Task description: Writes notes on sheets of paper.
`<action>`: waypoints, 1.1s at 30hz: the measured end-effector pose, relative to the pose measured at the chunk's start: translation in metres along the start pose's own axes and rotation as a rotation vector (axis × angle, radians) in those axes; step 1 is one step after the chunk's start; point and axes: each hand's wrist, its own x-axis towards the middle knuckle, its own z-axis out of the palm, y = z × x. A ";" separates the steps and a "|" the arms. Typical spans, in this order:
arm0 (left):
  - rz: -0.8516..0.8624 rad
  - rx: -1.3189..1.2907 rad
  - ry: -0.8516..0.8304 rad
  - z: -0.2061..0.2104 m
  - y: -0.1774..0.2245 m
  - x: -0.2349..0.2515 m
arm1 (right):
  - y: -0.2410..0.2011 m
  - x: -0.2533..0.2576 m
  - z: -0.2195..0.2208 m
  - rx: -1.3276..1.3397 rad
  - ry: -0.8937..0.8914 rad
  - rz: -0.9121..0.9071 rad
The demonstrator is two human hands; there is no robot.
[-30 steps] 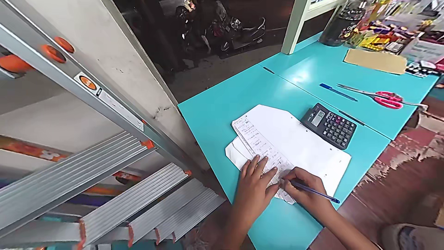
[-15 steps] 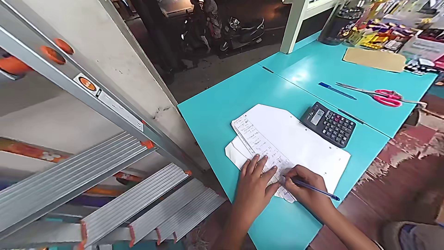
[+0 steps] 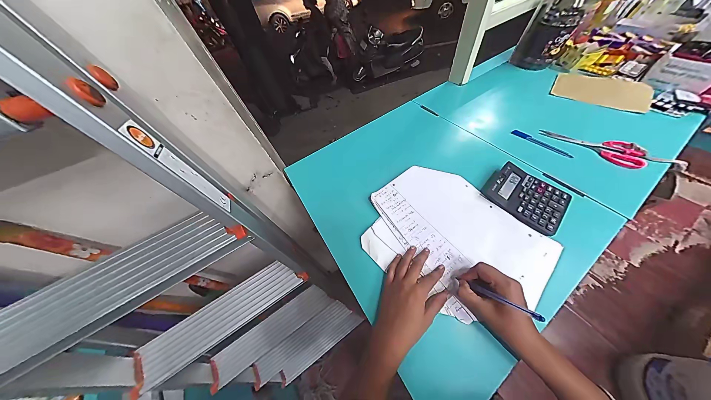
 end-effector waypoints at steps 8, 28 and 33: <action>-0.001 0.004 -0.005 -0.001 0.000 0.000 | 0.001 -0.001 0.001 -0.007 0.004 -0.009; 0.001 0.009 -0.003 0.000 0.000 0.000 | 0.001 -0.001 0.001 -0.070 0.064 -0.004; -0.001 0.015 -0.008 -0.001 0.000 0.001 | -0.002 0.002 -0.002 -0.056 0.057 0.039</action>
